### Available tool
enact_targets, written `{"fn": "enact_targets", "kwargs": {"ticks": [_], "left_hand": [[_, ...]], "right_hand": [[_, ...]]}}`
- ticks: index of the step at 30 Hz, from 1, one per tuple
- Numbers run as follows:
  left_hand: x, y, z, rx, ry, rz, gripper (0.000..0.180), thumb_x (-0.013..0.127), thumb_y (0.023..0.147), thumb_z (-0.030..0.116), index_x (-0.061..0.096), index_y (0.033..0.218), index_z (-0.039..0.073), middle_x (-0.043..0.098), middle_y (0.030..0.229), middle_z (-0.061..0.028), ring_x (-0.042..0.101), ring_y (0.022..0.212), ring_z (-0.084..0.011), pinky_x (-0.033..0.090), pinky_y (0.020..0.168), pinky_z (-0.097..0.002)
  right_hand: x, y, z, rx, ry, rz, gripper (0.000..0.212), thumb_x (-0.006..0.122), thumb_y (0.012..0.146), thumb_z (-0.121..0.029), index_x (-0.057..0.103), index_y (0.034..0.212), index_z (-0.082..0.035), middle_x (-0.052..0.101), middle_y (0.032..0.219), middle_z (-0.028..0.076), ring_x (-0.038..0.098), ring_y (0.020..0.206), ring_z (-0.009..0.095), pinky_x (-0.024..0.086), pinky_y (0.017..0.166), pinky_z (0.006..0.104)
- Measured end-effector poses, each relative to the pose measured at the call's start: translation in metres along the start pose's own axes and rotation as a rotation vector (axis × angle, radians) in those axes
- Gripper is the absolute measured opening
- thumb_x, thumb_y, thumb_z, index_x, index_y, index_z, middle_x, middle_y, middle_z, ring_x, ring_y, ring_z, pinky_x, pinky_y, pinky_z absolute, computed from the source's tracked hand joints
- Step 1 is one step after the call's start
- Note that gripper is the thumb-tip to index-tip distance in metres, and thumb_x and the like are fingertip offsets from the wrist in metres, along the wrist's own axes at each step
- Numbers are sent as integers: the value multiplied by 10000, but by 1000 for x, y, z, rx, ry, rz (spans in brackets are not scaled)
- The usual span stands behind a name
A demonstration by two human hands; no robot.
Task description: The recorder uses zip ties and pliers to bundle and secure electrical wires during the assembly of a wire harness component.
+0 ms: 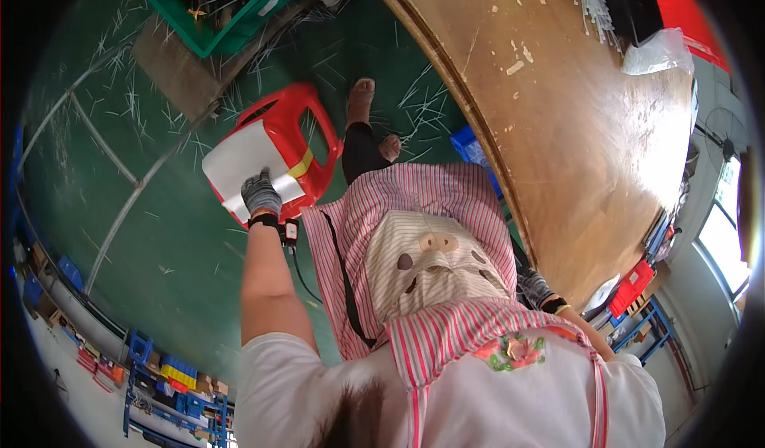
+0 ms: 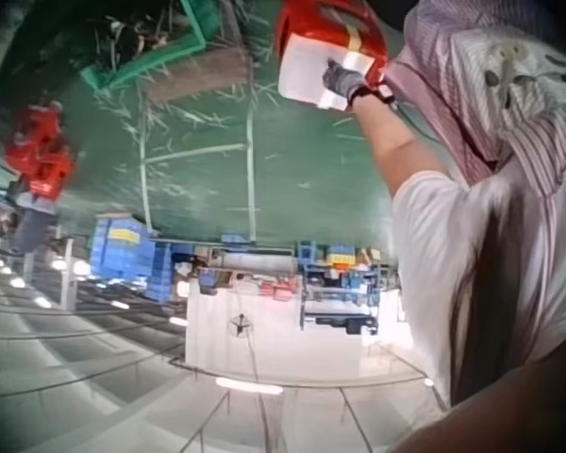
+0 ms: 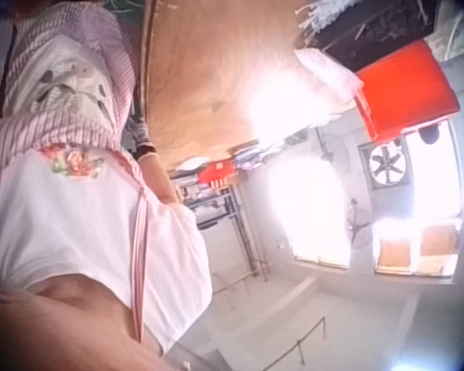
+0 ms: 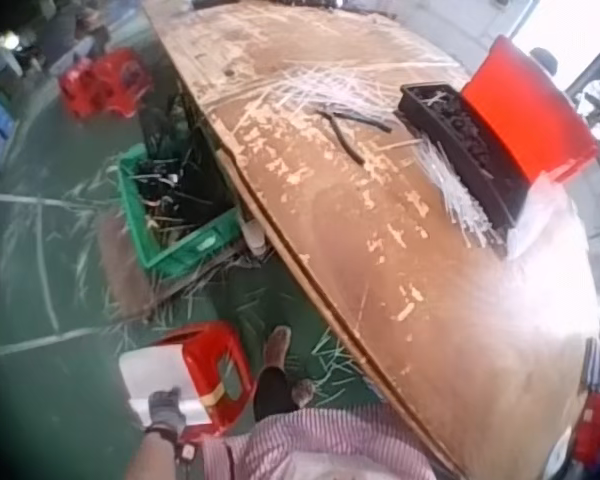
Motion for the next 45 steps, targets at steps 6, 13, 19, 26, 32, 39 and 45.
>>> {"fn": "enact_targets", "kwargs": {"ticks": [6,13,19,26,32,39,45], "left_hand": [[90,-40,-21,54,-208,-167,367,489,881,213,555,1225,106,624,1151,-196,625,1013,-380,505,867,-470],[108,-73,24,-676,-1565,-657,631,338,923,556,522,1318,100,548,1298,-195,525,1191,-371,428,966,-446],[93,-14,-9,111,-222,-351,389,618,820,329,657,1102,64,664,1112,-194,626,1089,-332,491,884,-441],[-47,1,86,202,-308,-66,298,528,858,241,660,1062,69,649,1085,-215,617,1028,-390,503,877,-464],[-101,38,93,347,143,-7,437,685,764,348,661,1146,137,598,1266,-121,566,1184,-293,468,978,-420],[-87,125,89,408,539,-79,371,449,915,302,636,1219,203,580,1304,-60,503,1254,-249,356,1011,-513],[-53,167,70,444,496,-451,481,438,938,354,489,1394,208,376,1509,-35,343,1389,-269,210,1127,-528]], "right_hand": [[23,-3,-20,-180,-89,-34,429,604,911,-27,493,1325,-12,613,1204,102,596,1043,202,499,862,300],[40,-9,-15,-281,130,-38,390,596,923,-43,512,1302,-6,621,1179,97,596,1017,184,500,857,302],[58,9,-26,-151,496,-218,369,598,924,-49,526,1283,-8,627,1158,89,597,1001,181,501,851,304],[45,-27,-41,-374,11,-98,222,584,937,-67,591,1154,-19,647,1033,37,589,940,161,487,844,296],[73,-117,-132,-752,-226,207,170,620,912,-91,635,1062,-11,663,968,64,597,930,138,472,830,274],[117,-142,-248,-1221,-743,774,489,680,797,-143,524,1251,-49,527,1284,159,480,1199,359,374,1019,465],[166,-119,-325,-1219,-1016,718,794,633,832,-374,288,1440,4,281,1473,268,290,1357,459,274,1100,525]]}}
Point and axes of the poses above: each hand's wrist, its own y-axis towards the middle knuckle, its own x-axis out of the palm, z = x × y, the point moved 1 cm from there along y, towards the middle knuckle
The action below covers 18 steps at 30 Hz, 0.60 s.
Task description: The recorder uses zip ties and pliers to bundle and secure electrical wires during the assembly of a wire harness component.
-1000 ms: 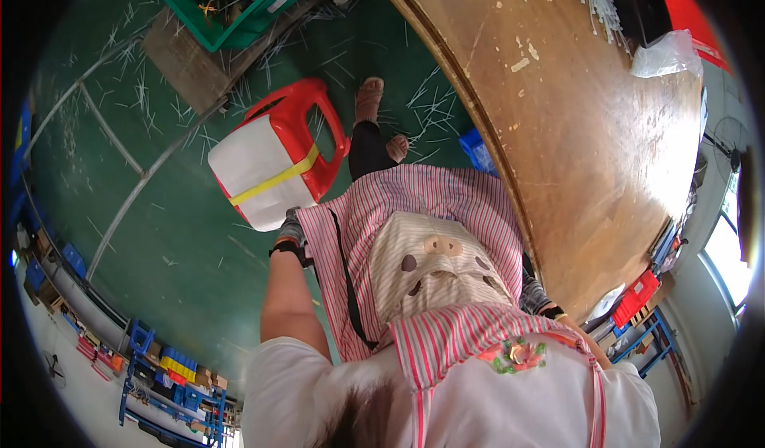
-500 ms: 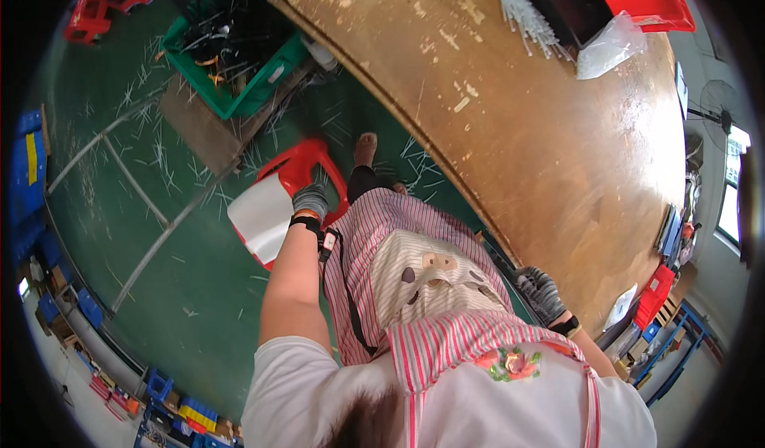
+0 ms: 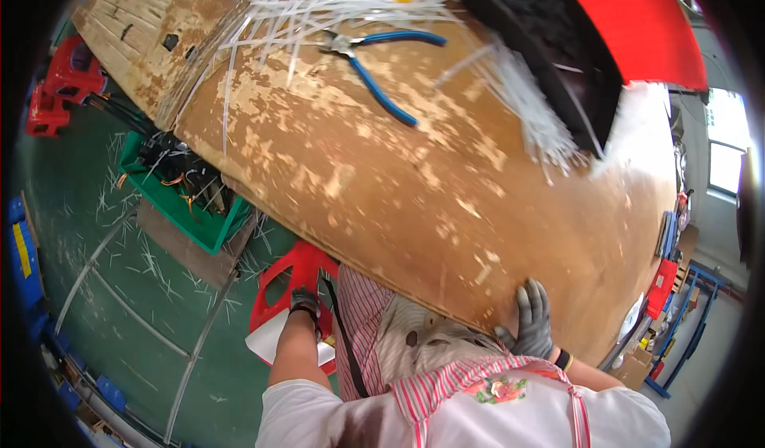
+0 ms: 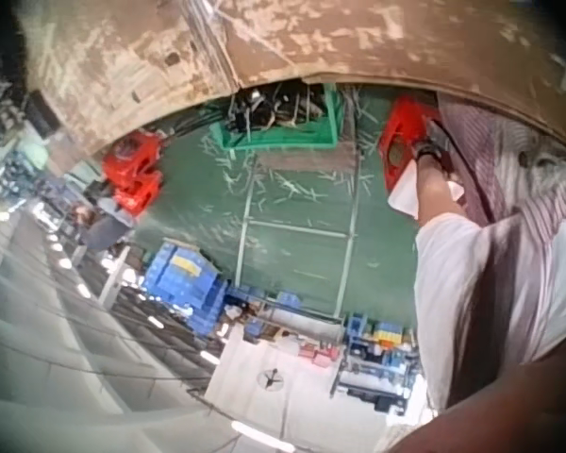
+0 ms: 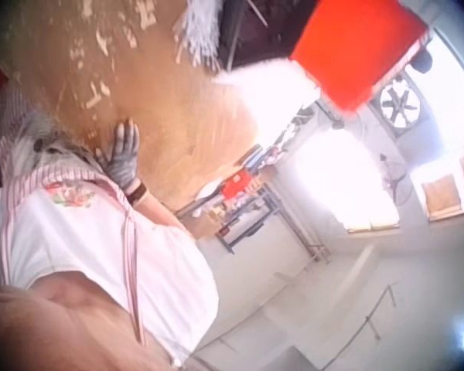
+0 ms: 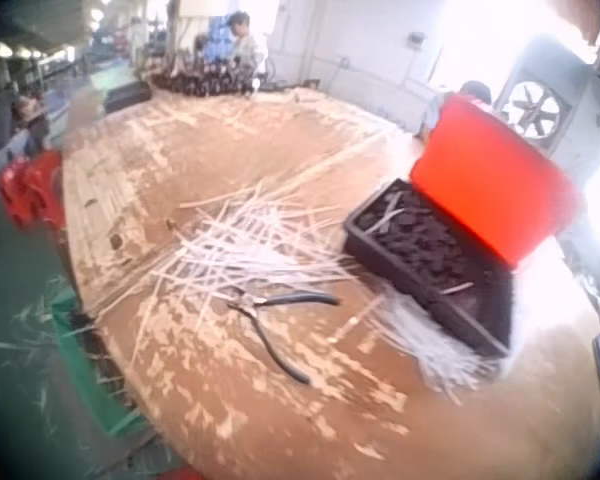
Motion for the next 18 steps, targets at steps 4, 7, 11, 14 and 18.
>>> {"fn": "enact_targets", "kwargs": {"ticks": [4,7,11,14,18], "left_hand": [[-16,12,-6,220,4,179,503,427,921,331,466,1383,135,479,1401,-173,501,1253,-339,408,1030,-457],[-18,22,-23,197,-71,81,495,431,920,332,474,1371,132,487,1388,-174,508,1240,-338,413,1021,-455],[-24,26,-34,201,-119,31,483,435,920,332,484,1355,128,499,1370,-176,517,1222,-336,420,1008,-452],[-33,34,-42,197,-155,26,475,438,919,332,491,1343,125,507,1356,-177,524,1209,-335,425,999,-449],[-46,37,-58,172,-211,37,465,443,918,333,501,1328,121,519,1339,-178,533,1191,-333,432,986,-446]], "right_hand": [[3,-10,7,-34,-143,-75,873,566,863,-436,171,1467,56,191,1497,308,196,1395,482,220,1133,548],[9,-6,5,-30,-175,-121,876,540,871,-433,144,1466,74,173,1498,318,179,1396,498,208,1136,561],[13,-9,6,32,-193,-144,891,524,867,-443,121,1468,75,131,1498,347,159,1392,523,211,1123,584],[14,-9,1,56,-194,-169,900,522,866,-456,110,1472,67,107,1502,353,148,1389,536,210,1119,587],[11,-8,-1,64,-182,-177,908,523,868,-458,97,1472,69,96,1499,364,142,1383,549,201,1120,590]]}}
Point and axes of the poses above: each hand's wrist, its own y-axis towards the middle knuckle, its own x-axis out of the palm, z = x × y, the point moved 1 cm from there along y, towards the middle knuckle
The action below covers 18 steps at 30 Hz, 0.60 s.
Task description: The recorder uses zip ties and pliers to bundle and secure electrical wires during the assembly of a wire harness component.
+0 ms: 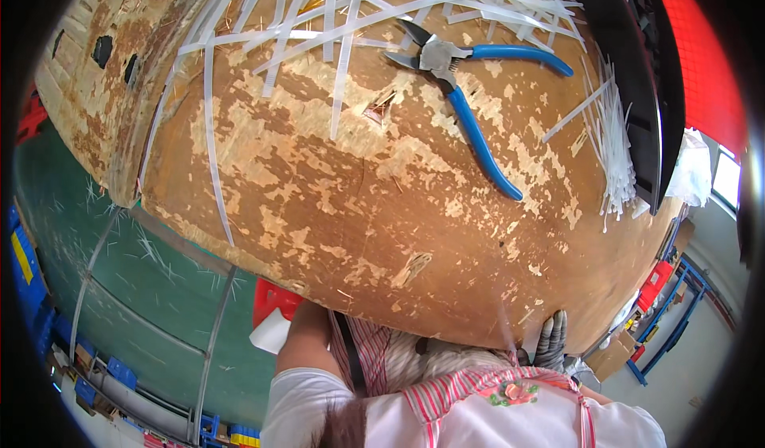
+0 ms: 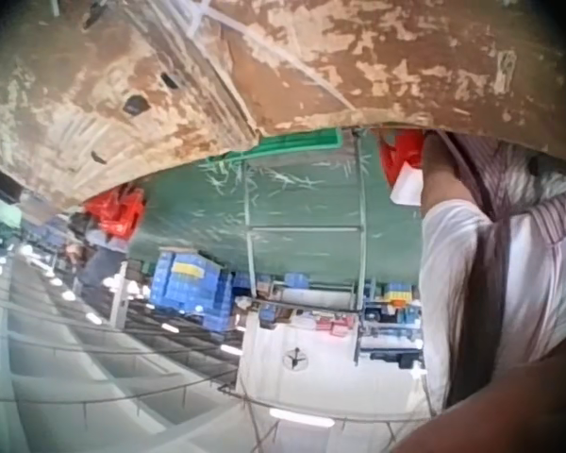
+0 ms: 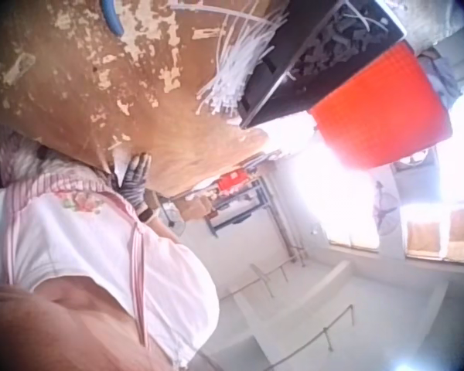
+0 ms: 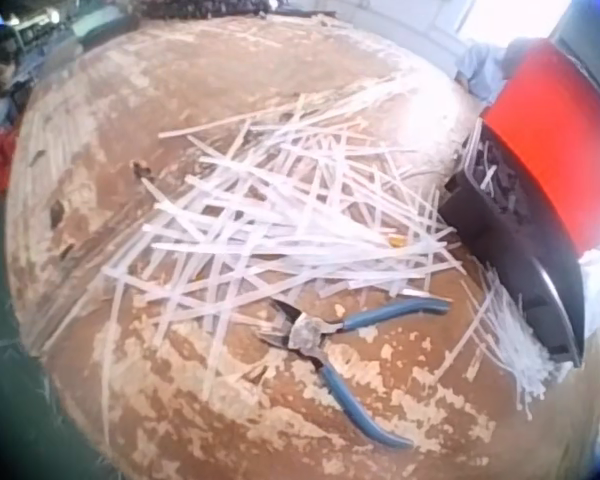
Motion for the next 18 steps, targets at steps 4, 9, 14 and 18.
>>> {"fn": "enact_targets", "kwargs": {"ticks": [4,9,14,18], "left_hand": [[-39,9,-10,-11,-83,49,454,447,917,333,512,1312,117,530,1321,-180,542,1173,-332,440,974,-443],[-76,-10,-37,-72,-192,109,442,453,917,333,524,1292,112,544,1299,-181,553,1150,-330,448,958,-440],[-112,-25,-61,-113,-283,140,430,458,916,334,537,1273,107,558,1276,-183,565,1128,-328,457,942,-436],[-128,-48,-69,-126,-330,126,422,463,915,334,547,1257,103,569,1259,-185,574,1110,-326,464,930,-433]], "right_hand": [[2,-7,3,23,-1,-18,922,534,866,-453,80,1473,72,88,1498,368,137,1382,554,195,1121,590],[2,0,-1,1,11,-6,932,541,863,-456,77,1474,73,85,1499,367,133,1382,554,190,1123,589],[2,-1,8,-25,-16,-56,1007,535,849,-530,33,1473,80,66,1503,364,108,1386,555,169,1120,606],[0,2,3,32,36,-69,1037,530,839,-561,14,1473,78,54,1504,364,95,1388,555,157,1118,614]]}}
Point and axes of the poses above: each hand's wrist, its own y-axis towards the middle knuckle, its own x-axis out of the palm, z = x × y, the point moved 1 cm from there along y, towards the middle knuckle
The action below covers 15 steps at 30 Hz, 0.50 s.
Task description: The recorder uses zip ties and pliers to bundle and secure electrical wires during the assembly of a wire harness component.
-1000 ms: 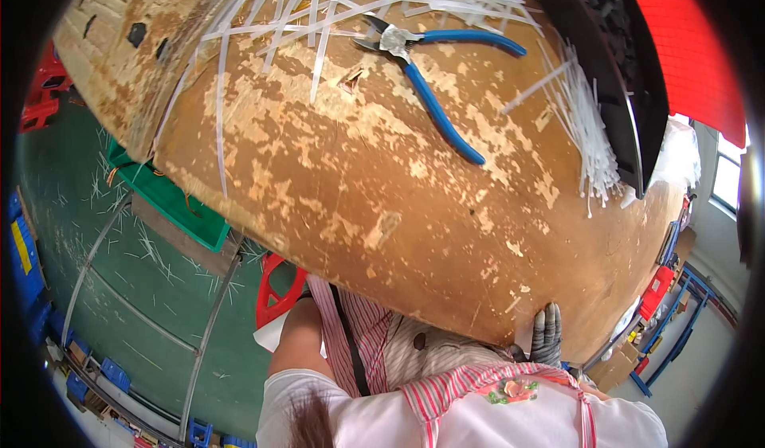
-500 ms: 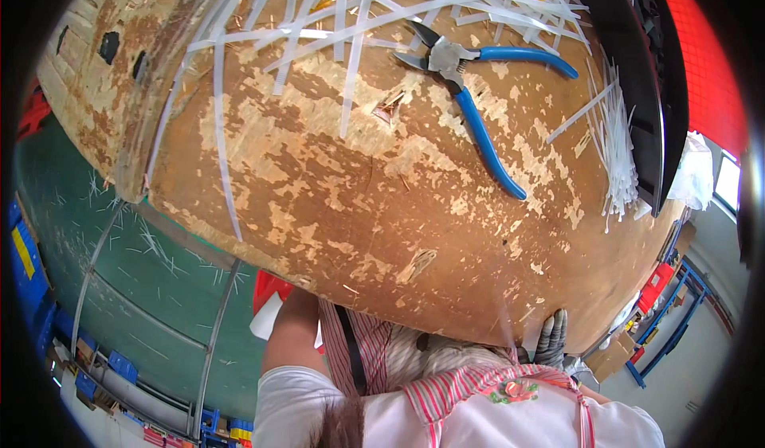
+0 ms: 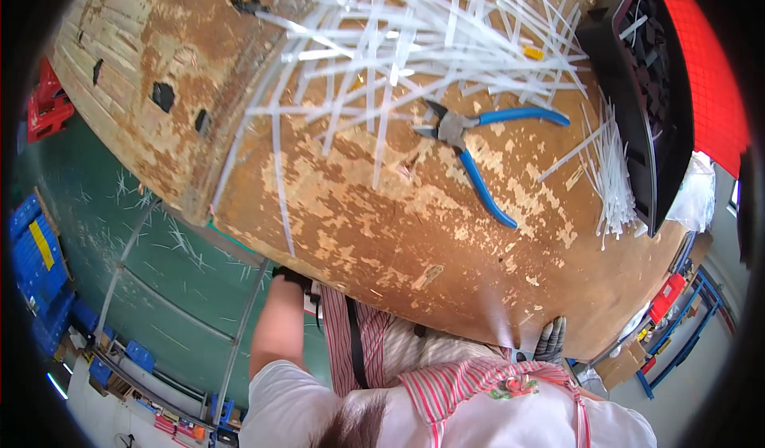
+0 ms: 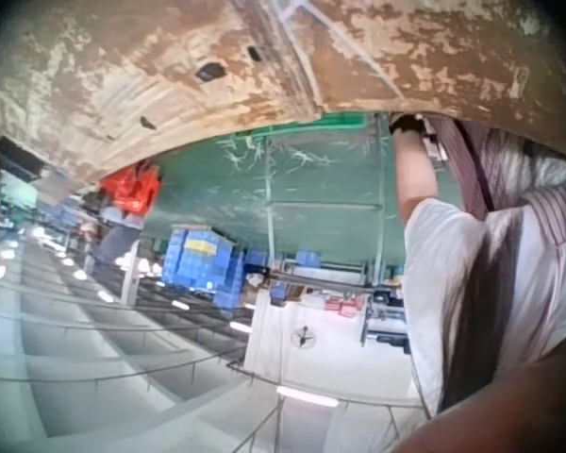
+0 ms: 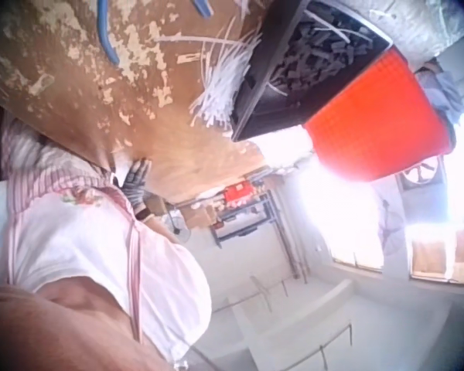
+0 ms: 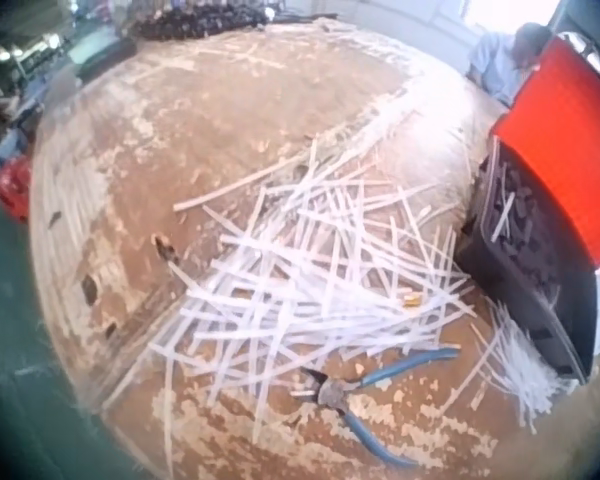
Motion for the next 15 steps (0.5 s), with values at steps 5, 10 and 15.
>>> {"fn": "enact_targets", "kwargs": {"ticks": [5,10,15], "left_hand": [[-19,-20,-1,3,-22,-32,411,468,914,335,559,1237,97,584,1236,-187,585,1088,-324,473,914,-429],[-54,-17,-17,6,-17,26,402,474,913,335,572,1218,92,598,1214,-188,597,1065,-322,482,898,-425],[-69,-7,-61,6,9,76,393,480,912,335,585,1198,87,612,1192,-190,608,1043,-320,491,882,-422]], "right_hand": [[2,-4,-14,78,84,-32,1075,523,828,-600,-9,1473,76,40,1505,364,77,1391,555,143,1115,623],[23,-10,-21,168,123,-21,1104,514,812,-644,-27,1483,45,24,1504,369,62,1393,553,116,1116,625],[38,12,-36,218,116,422,909,546,853,-486,121,1486,9,173,1510,280,193,1400,451,166,1135,546]]}}
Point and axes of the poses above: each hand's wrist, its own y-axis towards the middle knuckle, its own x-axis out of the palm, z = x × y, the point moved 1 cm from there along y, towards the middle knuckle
